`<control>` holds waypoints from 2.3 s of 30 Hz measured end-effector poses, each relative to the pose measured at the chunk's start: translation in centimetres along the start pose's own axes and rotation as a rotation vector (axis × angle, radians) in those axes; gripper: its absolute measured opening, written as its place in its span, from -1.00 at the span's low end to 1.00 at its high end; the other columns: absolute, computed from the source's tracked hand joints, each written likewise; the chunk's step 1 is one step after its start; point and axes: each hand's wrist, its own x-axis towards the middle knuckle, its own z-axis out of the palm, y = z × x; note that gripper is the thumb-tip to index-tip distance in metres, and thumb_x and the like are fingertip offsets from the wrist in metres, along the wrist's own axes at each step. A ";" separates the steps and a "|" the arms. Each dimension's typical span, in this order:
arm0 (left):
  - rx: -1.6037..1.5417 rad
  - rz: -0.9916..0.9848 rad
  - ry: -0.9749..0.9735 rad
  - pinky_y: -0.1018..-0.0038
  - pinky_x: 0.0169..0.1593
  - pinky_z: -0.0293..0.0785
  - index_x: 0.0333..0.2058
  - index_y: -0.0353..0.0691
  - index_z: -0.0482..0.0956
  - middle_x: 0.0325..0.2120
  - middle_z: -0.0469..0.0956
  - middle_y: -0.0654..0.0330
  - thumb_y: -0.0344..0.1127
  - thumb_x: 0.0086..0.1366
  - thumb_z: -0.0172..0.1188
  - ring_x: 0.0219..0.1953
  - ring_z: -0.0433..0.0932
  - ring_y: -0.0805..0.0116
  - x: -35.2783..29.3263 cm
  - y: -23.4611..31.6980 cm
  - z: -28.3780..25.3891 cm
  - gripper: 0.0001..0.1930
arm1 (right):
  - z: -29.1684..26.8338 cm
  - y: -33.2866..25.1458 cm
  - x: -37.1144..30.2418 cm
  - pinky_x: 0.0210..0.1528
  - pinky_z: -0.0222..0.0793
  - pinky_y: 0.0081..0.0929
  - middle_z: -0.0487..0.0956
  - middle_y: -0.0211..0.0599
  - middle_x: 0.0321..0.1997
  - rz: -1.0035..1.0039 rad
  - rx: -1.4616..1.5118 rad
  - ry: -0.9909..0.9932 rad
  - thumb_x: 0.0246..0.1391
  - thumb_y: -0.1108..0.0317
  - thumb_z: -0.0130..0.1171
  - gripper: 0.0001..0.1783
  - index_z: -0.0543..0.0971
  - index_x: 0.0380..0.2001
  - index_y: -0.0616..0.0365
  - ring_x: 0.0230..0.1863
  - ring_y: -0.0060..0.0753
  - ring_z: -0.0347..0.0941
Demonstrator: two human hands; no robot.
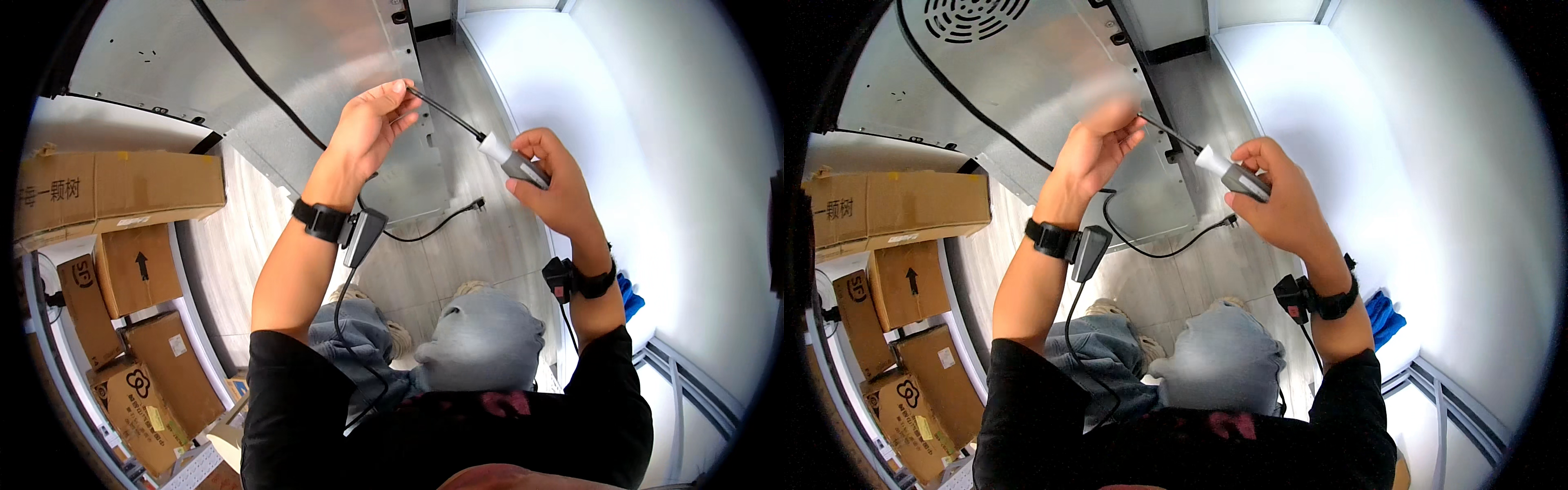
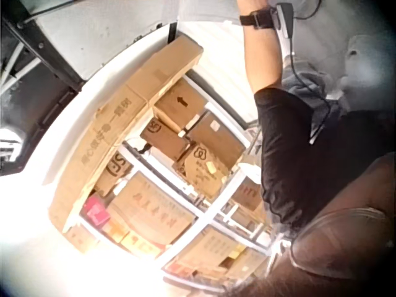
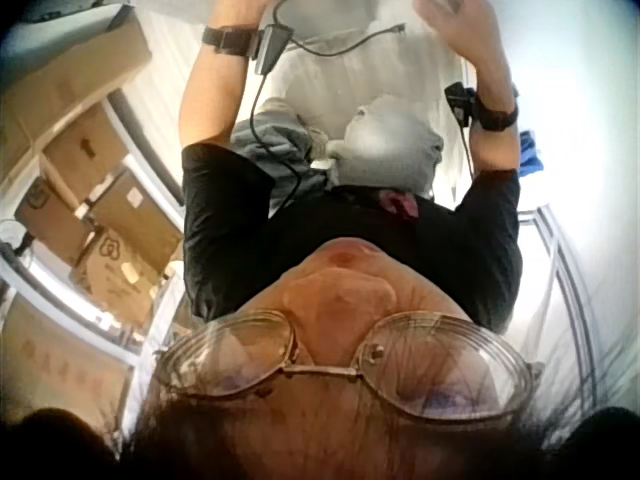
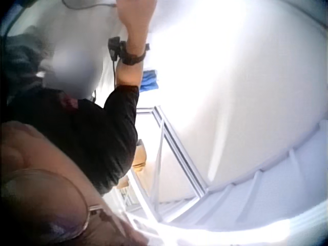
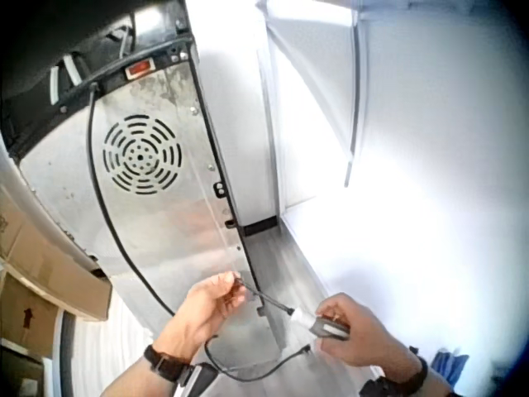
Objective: The person sits on the floor and uses a screwdriver to fasten screws into the back panel of a large appliance. They repeatedly pick up screws, align them with holes, and tighten them while adjusting the panel position.
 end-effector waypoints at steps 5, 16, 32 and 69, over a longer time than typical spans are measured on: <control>-0.140 -0.042 0.021 0.50 -0.14 0.42 -0.21 -0.23 0.52 -0.33 0.49 0.30 -0.27 0.31 0.11 -0.26 0.46 0.46 2.6 0.1 -0.4 -0.82 | -0.7 -6.2 2.3 -0.50 0.32 -0.57 0.50 -0.28 -0.29 0.248 -0.003 -0.035 -0.13 0.46 0.21 -0.63 0.36 -0.20 0.17 -0.50 -0.56 0.41; -0.203 -0.206 -0.138 0.51 -0.27 0.43 -0.25 -0.23 0.52 -0.44 0.50 0.28 -0.32 0.32 0.04 -0.38 0.50 0.41 4.8 0.3 -1.7 -0.86 | 4.3 -9.6 0.6 -0.49 0.36 -0.53 0.46 -0.13 -0.25 0.434 -0.027 0.113 -0.17 0.51 0.18 -0.56 0.29 -0.16 0.22 -0.43 -0.41 0.46; -0.204 -0.146 -0.126 0.52 -0.24 0.38 -0.20 -0.24 0.53 -0.39 0.54 0.29 -0.27 0.33 0.01 -0.34 0.48 0.45 6.0 -0.1 -1.6 -0.79 | 11.6 -4.4 0.1 -0.19 0.41 -0.42 0.43 -0.17 -0.19 0.274 0.106 0.351 -0.16 0.48 0.22 -0.55 0.29 -0.16 0.20 -0.19 -0.34 0.45; -0.140 -0.167 -0.125 0.47 -0.17 0.30 -0.16 -0.17 0.53 -0.25 0.59 0.26 -0.22 0.36 -0.10 -0.26 0.50 0.40 5.5 0.3 -1.1 -0.73 | 12.4 -4.7 0.6 -0.57 0.31 -0.61 0.46 -0.16 -0.26 0.391 0.733 0.338 0.02 0.49 0.11 -0.59 0.23 -0.07 0.28 -0.41 -0.50 0.48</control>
